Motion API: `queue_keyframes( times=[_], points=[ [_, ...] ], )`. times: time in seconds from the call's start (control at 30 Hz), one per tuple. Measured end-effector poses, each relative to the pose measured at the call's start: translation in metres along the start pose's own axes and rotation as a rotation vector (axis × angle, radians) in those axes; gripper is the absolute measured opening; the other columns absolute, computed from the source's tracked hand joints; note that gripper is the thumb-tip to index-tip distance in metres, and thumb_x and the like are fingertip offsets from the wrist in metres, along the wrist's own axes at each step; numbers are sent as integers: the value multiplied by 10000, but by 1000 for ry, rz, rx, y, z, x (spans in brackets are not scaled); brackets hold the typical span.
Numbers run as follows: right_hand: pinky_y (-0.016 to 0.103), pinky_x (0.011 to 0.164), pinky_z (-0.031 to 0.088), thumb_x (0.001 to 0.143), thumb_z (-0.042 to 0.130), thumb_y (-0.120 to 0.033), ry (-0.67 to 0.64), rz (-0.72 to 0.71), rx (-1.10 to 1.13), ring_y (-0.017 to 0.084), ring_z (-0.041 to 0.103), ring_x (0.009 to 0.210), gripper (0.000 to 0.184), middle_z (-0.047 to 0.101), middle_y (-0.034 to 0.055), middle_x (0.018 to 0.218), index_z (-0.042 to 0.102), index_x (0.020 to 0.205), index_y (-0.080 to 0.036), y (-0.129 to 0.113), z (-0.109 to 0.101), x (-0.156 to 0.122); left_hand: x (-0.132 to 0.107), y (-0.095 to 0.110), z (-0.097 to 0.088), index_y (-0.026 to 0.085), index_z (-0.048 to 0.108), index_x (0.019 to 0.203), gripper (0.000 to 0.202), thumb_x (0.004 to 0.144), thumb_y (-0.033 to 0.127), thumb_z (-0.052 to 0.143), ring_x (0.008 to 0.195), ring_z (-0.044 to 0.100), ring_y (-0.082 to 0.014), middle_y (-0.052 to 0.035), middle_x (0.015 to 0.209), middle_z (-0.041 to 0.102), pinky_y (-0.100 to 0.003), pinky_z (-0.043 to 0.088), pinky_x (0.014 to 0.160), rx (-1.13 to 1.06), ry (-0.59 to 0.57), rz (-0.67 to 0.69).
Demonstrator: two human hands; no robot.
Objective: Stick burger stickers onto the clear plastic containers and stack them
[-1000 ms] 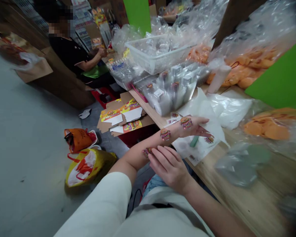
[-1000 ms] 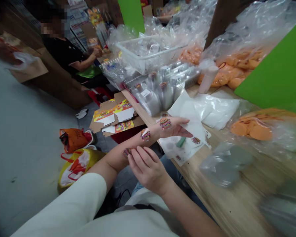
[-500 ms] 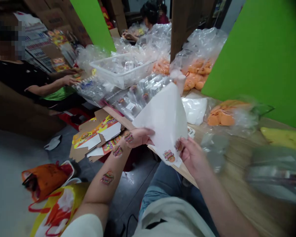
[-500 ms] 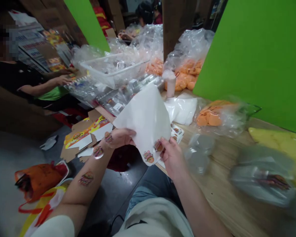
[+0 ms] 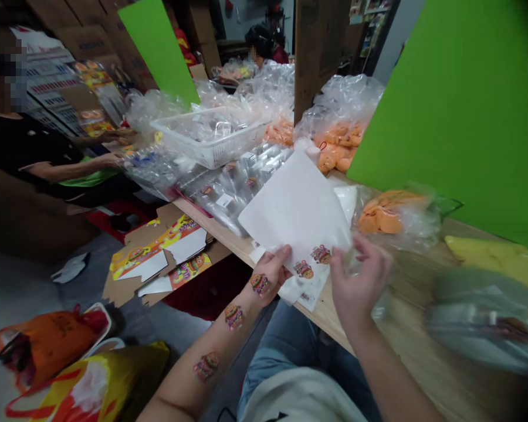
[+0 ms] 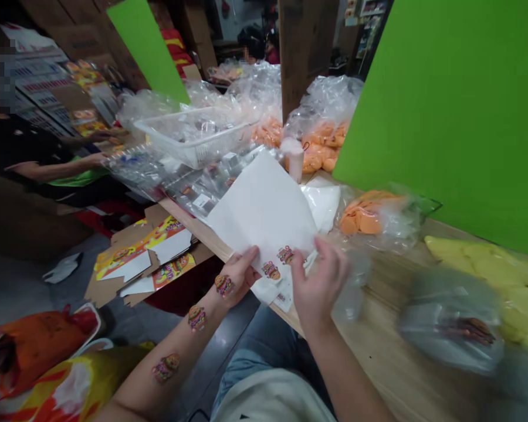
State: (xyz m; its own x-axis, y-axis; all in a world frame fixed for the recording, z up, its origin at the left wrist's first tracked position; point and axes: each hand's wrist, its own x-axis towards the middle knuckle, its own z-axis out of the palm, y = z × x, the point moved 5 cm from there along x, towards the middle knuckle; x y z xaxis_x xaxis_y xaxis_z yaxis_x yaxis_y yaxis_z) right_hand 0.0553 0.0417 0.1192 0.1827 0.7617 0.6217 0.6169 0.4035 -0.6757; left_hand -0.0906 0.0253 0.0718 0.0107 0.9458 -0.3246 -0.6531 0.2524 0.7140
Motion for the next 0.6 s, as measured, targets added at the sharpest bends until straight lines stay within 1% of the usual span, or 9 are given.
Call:
queue_keyframes(
  times=[0.07, 0.13, 0.3, 0.33, 0.43, 0.47, 0.5, 0.53, 0.6],
  points=[
    [416, 841, 439, 768, 615, -329, -157, -119, -53, 241, 541, 934, 287, 618, 100, 938, 586, 1019, -192, -10, 2, -5, 1, 1, 2, 157, 615, 1033, 368, 728, 355, 675, 918, 654, -217, -75, 969, 700, -336, 522, 833, 6, 28, 12],
    [404, 828, 440, 792, 587, -346, -274, -133, -52, 228, 553, 879, 240, 636, 82, 889, 601, 977, -194, -13, 8, -10, 0, 0, 3, 153, 610, 1036, 384, 718, 356, 684, 913, 653, -214, -75, 954, 701, -331, 527, 821, 19, 50, 11],
    [332, 769, 478, 836, 532, -350, -328, 73, 70, 185, 592, 843, 244, 665, 65, 943, 628, 992, -189, -2, 14, -18, -3, -4, 3, 126, 607, 1001, 407, 687, 363, 712, 878, 658, -229, -91, 916, 701, -370, 528, 823, 45, 82, -12],
    [327, 773, 477, 849, 512, -339, -333, 74, 70, 183, 599, 851, 243, 669, 67, 953, 636, 994, -189, -2, 14, -19, -4, -5, 3, 124, 605, 995, 407, 685, 365, 712, 875, 658, -232, -93, 913, 700, -377, 528, 826, 49, 92, -18],
    [335, 838, 448, 872, 463, -296, -315, -6, 16, 191, 600, 912, 251, 677, 79, 979, 655, 990, -183, 0, 9, -17, -4, -4, 6, 122, 603, 983, 387, 697, 364, 701, 886, 654, -237, -102, 925, 696, -384, 526, 843, 55, 119, -45],
    [330, 824, 449, 869, 467, -301, -299, 4, 8, 190, 603, 892, 250, 680, 79, 960, 662, 967, -181, 5, 6, -14, -4, -3, 7, 126, 601, 985, 373, 709, 360, 689, 895, 651, -235, -104, 945, 691, -382, 524, 849, 49, 123, -46],
    [319, 774, 460, 862, 478, -322, -277, 58, 16, 185, 608, 833, 251, 685, 76, 917, 667, 940, -176, 12, 2, -10, -3, -1, 8, 131, 599, 991, 357, 725, 356, 673, 901, 650, -232, -104, 967, 686, -382, 523, 852, 42, 128, -38],
    [304, 696, 469, 853, 490, -356, -247, 151, 44, 173, 604, 744, 265, 684, 69, 851, 668, 916, -169, 23, -2, -6, 0, 1, 9, 137, 593, 1005, 343, 745, 354, 652, 901, 650, -228, -104, 988, 680, -386, 522, 852, 38, 128, -26],
    [268, 533, 434, 836, 501, -424, -115, 353, 117, 139, 546, 563, 313, 651, 44, 720, 657, 899, -159, 44, -15, 2, 8, 3, 7, 146, 573, 1039, 327, 789, 354, 598, 870, 657, -217, -104, 994, 674, -400, 521, 840, 54, 137, -7]
  ],
)
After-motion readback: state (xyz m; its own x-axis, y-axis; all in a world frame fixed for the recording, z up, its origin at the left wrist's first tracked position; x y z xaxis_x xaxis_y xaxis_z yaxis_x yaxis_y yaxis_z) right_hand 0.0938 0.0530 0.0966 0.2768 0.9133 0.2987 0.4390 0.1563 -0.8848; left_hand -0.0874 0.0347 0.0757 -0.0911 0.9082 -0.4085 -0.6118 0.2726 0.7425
